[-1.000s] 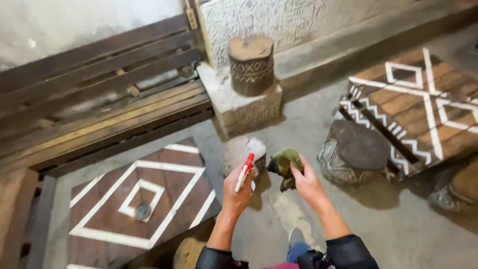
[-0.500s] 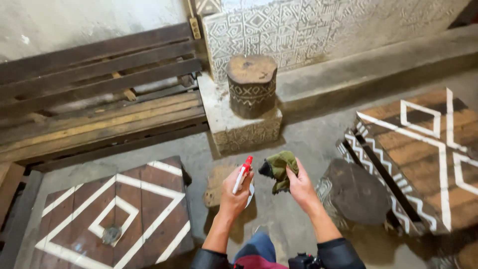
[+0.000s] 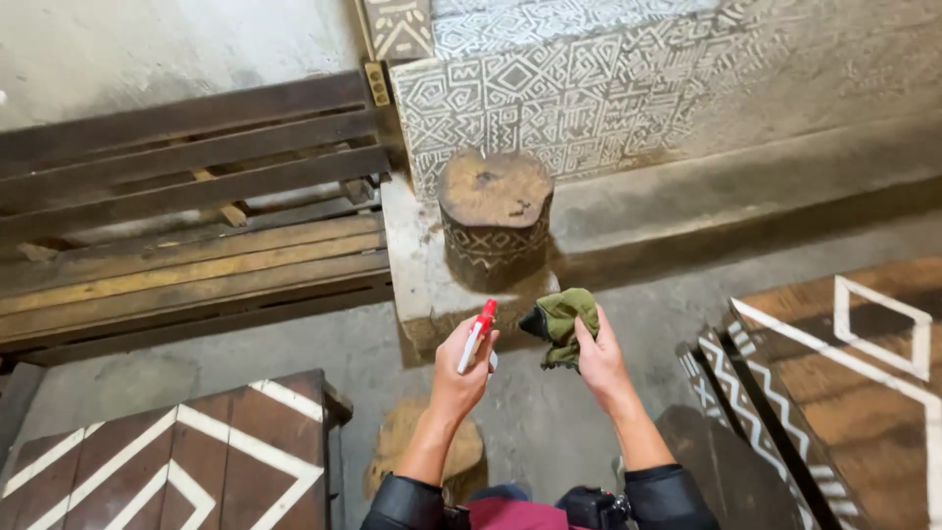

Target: The person sprays a liquid from a red-capped bottle onto a wooden table and wipes it with a green cloth. They then move to a small wooden stool and repeat the spraying and wiping process.

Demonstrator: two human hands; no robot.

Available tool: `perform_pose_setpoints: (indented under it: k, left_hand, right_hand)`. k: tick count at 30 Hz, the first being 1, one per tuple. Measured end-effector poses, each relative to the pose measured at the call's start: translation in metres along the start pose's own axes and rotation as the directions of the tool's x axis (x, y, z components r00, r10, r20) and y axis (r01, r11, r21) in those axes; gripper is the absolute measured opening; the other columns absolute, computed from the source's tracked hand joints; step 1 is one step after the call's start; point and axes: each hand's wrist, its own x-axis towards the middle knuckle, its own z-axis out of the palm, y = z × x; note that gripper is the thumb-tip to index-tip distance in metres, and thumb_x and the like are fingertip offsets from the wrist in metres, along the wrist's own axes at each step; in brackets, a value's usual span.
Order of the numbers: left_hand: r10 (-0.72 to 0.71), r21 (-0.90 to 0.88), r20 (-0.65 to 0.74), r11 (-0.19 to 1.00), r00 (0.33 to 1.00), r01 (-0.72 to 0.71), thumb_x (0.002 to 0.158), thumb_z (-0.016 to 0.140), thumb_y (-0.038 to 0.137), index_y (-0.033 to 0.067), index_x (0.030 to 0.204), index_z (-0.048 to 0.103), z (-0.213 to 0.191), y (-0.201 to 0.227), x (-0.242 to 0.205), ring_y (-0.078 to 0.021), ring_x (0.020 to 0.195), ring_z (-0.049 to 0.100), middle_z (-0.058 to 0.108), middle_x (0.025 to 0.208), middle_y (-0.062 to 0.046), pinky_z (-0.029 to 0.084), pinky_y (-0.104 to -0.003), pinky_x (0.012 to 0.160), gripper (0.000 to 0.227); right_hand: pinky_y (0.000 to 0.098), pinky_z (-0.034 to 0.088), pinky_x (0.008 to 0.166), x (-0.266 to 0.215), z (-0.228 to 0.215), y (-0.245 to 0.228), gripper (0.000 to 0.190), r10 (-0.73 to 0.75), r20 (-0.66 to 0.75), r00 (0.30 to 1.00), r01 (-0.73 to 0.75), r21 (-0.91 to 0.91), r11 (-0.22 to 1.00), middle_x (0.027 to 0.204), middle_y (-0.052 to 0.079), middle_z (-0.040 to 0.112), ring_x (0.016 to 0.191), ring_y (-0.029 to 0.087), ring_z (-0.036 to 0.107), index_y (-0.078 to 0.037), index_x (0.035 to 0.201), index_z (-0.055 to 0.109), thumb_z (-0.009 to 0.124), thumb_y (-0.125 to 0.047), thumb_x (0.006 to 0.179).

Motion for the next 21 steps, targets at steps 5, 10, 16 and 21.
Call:
perform_pose_setpoints:
  k: [5,10,16,21]
  left_hand:
    - [0.224,0.159,-0.135,0.966,0.965,-0.202,0.099,0.072,0.013,0.0027,0.115,0.068,0.030,-0.017,0.081,-0.0072,0.064,0.053,0.061,0.077,0.001,0.047,-0.026,0.057,0.020]
    - [0.420,0.284,-0.242,0.893,0.875,-0.349,0.101,0.070,0.012,0.0010,0.123,0.065,0.062,-0.029,0.149,-0.0084,0.074,0.059,0.064,0.090,-0.001,0.051,-0.027,0.065,0.025]
    - [0.067,0.044,-0.450,0.998,0.890,-0.053,0.099,0.070,0.015,0.0037,0.122,0.066,0.109,-0.081,0.250,-0.0076,0.059,0.054,0.060,0.077,-0.001,0.046,-0.028,0.053,0.026]
    - [0.154,0.076,-0.564,0.988,0.812,-0.136,0.099,0.071,0.015,0.0024,0.121,0.065,0.139,-0.140,0.331,-0.0066,0.067,0.056,0.060,0.083,0.000,0.048,-0.026,0.059,0.026]
  right_hand:
    - [0.0306,0.048,0.096,0.090,-0.010,0.004,0.039,0.028,0.040,0.999,-0.028,0.007,1.000,0.127,0.003,0.064,0.114,0.013,0.059,-0.008,0.143,0.053,0.048,-0.018,0.105]
    - [0.0289,0.045,0.104,0.184,-0.016,0.028,0.038,-0.004,0.120,0.993,0.008,-0.039,0.999,0.131,0.002,0.064,0.120,0.012,0.057,-0.007,0.142,0.052,0.048,-0.019,0.107]
    - [0.0295,0.044,0.104,0.307,-0.037,0.058,0.035,-0.040,0.243,0.969,0.067,-0.103,0.992,0.128,0.006,0.065,0.119,0.013,0.057,-0.003,0.139,0.053,0.050,-0.017,0.107]
    - [0.0407,0.046,0.102,0.406,-0.043,0.095,0.051,-0.140,0.275,0.951,0.246,-0.403,0.882,0.135,0.022,0.062,0.128,0.035,0.060,-0.003,0.150,0.038,0.053,-0.015,0.103]
